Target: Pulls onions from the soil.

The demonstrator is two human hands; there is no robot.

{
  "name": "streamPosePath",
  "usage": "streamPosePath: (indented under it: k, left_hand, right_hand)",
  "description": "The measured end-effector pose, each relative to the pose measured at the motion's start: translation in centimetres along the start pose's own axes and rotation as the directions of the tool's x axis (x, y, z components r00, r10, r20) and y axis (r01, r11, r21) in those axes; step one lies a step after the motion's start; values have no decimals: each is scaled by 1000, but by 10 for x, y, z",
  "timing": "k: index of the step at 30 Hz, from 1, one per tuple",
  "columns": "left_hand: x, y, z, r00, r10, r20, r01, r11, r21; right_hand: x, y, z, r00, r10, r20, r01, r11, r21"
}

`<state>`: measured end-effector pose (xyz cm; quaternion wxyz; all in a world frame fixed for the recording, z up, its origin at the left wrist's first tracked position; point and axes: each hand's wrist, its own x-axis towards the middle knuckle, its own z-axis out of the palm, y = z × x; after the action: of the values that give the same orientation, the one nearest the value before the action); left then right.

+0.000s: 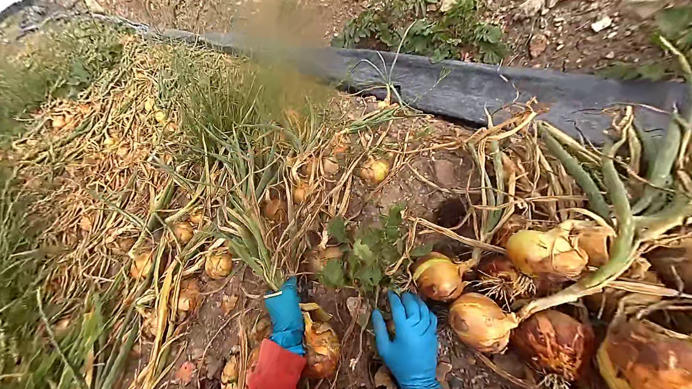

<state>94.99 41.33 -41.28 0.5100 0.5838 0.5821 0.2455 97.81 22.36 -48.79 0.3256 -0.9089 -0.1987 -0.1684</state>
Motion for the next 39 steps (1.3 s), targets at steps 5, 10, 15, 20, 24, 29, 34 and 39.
streamPosePath:
  k: [5,10,15,20,24,29,34,39]
  left_hand:
    - [-72,36,-37,995,-64,71,68,996,-62]
    - [-1,88,53,920,-7,393,-251,759,601]
    - [-4,86,84,894,-4,447,-389,487,782]
    - [8,66,83,901,155,406,-343,828,443]
    - [-21,60,57,950,221,220,-254,958,135]
    - [-57,45,-16,928,316,197,-331,943,46]
    - [-106,126,-2,896,409,171,-439,870,225]
    - [-129,210,69,823,506,257,-566,696,442]
  right_hand:
    - [3,2,1,1000,0,-23,0,1000,-21]
    - [5,-7,4,998,32,-49,-31,999,16]
    - [0,-6,0,998,66,1,-66,997,27]
    - [2,-6,4,998,58,-21,-57,998,30]
    - [3,-2,1,998,55,-17,-54,998,42]
    - [4,-3,1,998,57,-13,-56,996,71]
    - [5,-4,1,997,79,-5,-78,988,132]
    - [6,-5,-1,996,86,28,-89,985,150]
